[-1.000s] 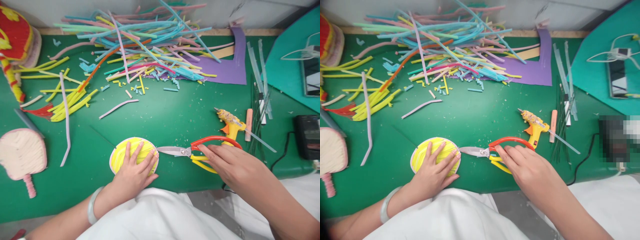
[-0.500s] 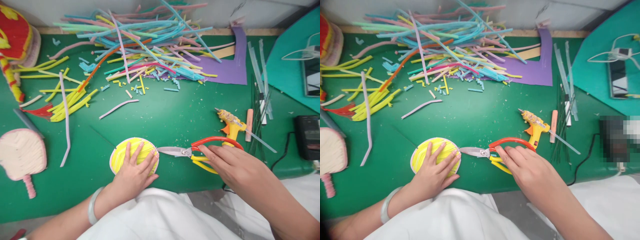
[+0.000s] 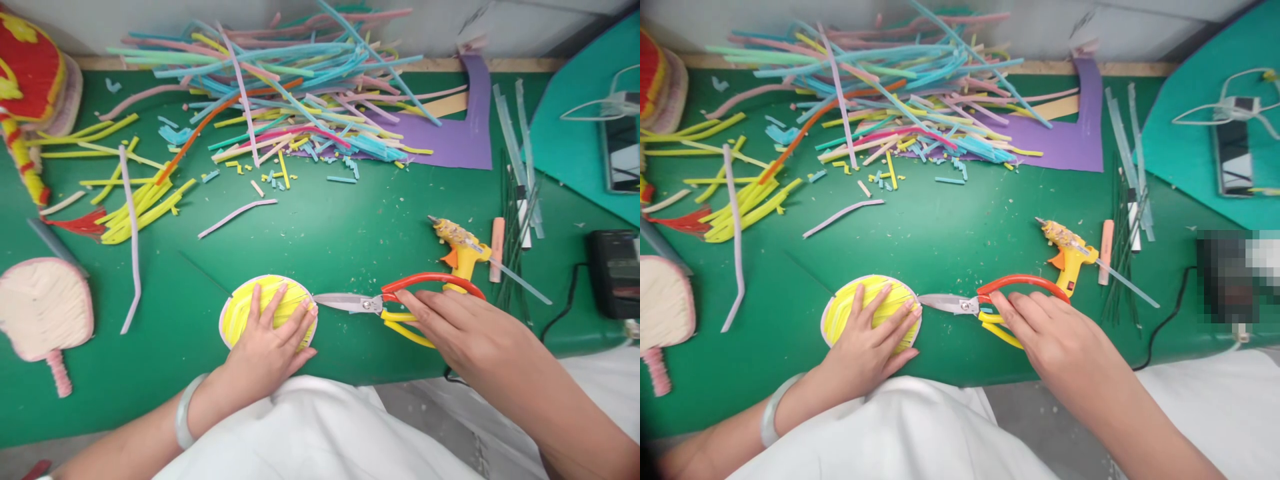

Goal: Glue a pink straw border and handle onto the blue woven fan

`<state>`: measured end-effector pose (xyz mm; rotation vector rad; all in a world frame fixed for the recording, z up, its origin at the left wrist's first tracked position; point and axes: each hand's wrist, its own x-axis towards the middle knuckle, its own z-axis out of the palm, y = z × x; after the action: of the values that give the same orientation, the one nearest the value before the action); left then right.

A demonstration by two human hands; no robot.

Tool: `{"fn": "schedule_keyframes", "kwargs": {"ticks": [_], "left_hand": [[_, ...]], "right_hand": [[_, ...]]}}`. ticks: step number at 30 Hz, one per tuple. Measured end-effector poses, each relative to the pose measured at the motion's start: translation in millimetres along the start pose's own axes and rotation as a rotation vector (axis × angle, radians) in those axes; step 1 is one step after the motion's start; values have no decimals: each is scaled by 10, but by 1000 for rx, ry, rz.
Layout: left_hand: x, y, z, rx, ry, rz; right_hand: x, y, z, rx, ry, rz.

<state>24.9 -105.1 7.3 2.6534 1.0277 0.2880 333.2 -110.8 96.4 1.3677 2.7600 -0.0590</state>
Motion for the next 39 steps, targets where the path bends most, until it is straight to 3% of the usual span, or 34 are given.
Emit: {"fn": "schedule_keyframes", "kwargs": {"ticks": [20, 39], "left_hand": [[-13, -2, -1, 13, -9, -6], [-2, 0, -1, -15, 3, -7]], "right_hand": [[-28, 13, -32, -12, 17, 45], [8, -15, -45, -64, -1, -32]]}}
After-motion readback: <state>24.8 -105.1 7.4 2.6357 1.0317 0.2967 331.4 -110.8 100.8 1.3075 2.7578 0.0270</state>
